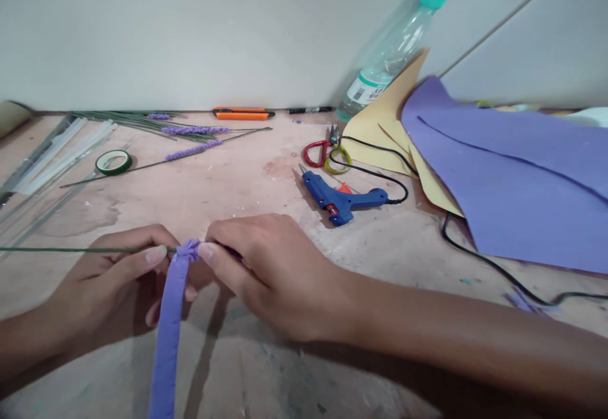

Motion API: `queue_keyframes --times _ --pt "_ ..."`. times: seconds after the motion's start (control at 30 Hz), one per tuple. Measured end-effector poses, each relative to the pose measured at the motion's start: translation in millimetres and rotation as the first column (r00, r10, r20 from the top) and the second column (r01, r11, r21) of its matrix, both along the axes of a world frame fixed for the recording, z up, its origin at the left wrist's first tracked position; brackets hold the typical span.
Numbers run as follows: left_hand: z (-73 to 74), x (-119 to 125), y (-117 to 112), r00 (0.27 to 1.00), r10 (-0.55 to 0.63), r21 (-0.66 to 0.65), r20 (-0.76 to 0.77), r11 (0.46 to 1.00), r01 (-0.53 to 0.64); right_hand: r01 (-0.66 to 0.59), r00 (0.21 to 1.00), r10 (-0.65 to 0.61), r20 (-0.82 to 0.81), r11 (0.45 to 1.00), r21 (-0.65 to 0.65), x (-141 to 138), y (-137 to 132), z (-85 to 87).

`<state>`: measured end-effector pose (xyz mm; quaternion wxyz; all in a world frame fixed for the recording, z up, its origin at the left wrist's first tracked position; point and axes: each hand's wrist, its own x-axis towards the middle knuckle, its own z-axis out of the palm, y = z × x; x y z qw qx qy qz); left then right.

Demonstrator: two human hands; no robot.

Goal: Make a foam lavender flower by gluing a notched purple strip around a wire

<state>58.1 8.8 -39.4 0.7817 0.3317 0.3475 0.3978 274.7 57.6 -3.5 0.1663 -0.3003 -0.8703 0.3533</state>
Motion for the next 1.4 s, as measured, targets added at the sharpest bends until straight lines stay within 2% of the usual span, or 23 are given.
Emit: queue_keyframes --times 0.1,0.27,0.37,0.63,0.8,1.0,1.1,1.23,1.4 --pt "-0.5 -2.8 -0.1 0.999 -0.01 -0.001 -0.046 1.0 0.01 0.04 0.998 -0.041 0.044 0.999 0.022 -1.1 -0.2 1.2" --pt "1.5 -7.2 1.2 0.965 -0.038 0.136 -0.26 0.988 0.076 0.07 0.995 -0.078 0.063 0.989 0.13 -2.5 -0.4 -1.9" --pt "2.5 -7.9 3.3 0.948 -0.036 0.158 -0.317 0.983 0.09 0.089 0.991 -0.106 0.077 0.975 0.204 -2.2 -1.4 -4.7" --pt "2.0 -10.8 3.1 0.961 -0.072 0.091 -0.265 0.991 0.099 0.11 0.99 -0.135 0.043 0.924 0.365 -2.0 -6.2 -6.6" --pt "2.3 -7.2 2.4 0.996 -0.044 -0.034 -0.074 0.999 0.041 0.062 0.994 -0.096 0.058 0.901 0.429 -1.2 -5.6 -7.0" --pt "1.7 -2.5 4.4 0.999 0.013 -0.058 -0.036 0.998 -0.015 0.073 0.994 -0.1 0.047 0.913 0.401 -2.0 -6.9 -4.7" --pt "0.7 -2.4 3.5 1.0 0.008 -0.073 0.005 0.997 -0.008 0.082 0.996 -0.087 0.004 0.947 0.311 -2.0 -7.2 -3.1" --pt "0.3 -3.0 2.2 0.998 -0.006 -0.089 0.067 0.996 0.012 0.011 0.999 -0.005 -0.036 0.984 0.18 -1.9 -6.2 -1.9" --pt "0.6 -3.1 2.4 0.998 -0.01 -0.106 0.068 0.994 0.018 0.089 0.993 -0.103 0.056 0.976 0.199 -2.9 -5.5 -1.6"
